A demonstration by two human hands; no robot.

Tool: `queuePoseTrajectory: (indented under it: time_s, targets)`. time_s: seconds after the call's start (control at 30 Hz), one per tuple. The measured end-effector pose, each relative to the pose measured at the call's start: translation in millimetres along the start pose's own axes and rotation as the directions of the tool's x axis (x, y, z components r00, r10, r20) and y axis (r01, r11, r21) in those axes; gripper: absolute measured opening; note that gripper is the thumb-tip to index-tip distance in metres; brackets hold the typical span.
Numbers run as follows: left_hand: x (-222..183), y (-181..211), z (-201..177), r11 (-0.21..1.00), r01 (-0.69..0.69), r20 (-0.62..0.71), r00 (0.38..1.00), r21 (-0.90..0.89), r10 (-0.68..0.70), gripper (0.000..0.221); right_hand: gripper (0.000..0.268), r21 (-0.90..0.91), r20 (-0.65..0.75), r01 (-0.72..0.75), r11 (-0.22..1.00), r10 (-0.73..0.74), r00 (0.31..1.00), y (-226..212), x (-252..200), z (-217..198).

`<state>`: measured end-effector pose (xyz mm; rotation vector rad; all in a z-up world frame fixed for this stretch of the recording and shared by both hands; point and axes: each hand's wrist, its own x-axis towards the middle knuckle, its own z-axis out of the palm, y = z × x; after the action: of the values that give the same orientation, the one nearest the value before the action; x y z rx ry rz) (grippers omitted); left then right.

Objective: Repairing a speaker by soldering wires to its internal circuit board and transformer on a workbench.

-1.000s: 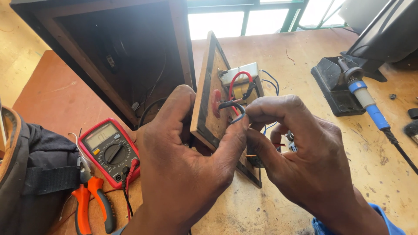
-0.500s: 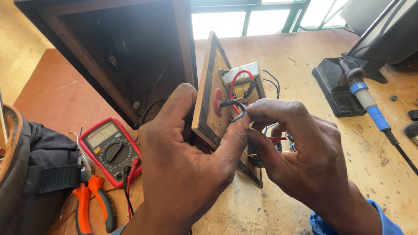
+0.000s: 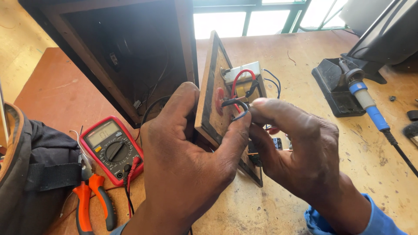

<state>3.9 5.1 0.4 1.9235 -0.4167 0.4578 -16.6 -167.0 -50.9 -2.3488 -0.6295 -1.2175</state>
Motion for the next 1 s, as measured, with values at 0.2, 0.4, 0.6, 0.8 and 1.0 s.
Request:
queuePoseTrajectory:
  time_s: [0.2, 0.4, 0.6, 0.8, 1.0]
  targets:
    - [-2, -1, 1, 0.998, -0.02, -0.028, 0.999, 0.061, 0.022, 0.04, 0.037, 0.025, -0.05, 0.102, 0.995, -0.1, 0.994, 9, 5, 5]
    - [1, -1, 0, 0.987, 0.115, -0.027, 0.993, 0.109, -0.113, 0.038, 0.039, 0.048, -0.006, 0.07, 0.996, -0.07, 0.998, -3, 15, 2]
    - [13, -6, -4, 0.963, 0.252, -0.006, 0.967, 0.095, -0.253, 0.035, 0.043, 0.174, 0.185, -0.228, 0.958, 0.196, 0.963, -2, 22, -31]
    - [21, -10, 6, 0.907, 0.418, 0.085, 0.907, -0.059, -0.412, 0.017, 0.031, -0.33, 0.431, -0.624, 0.709, 0.701, 0.569, 64, 23, -53]
    - [23, -18, 22, 0.853, 0.509, 0.071, 0.86, -0.112, -0.504, 0.029, 0.068, -0.461, 0.775, -0.619, 0.636, 0.629, 0.07, 97, 1, -48]
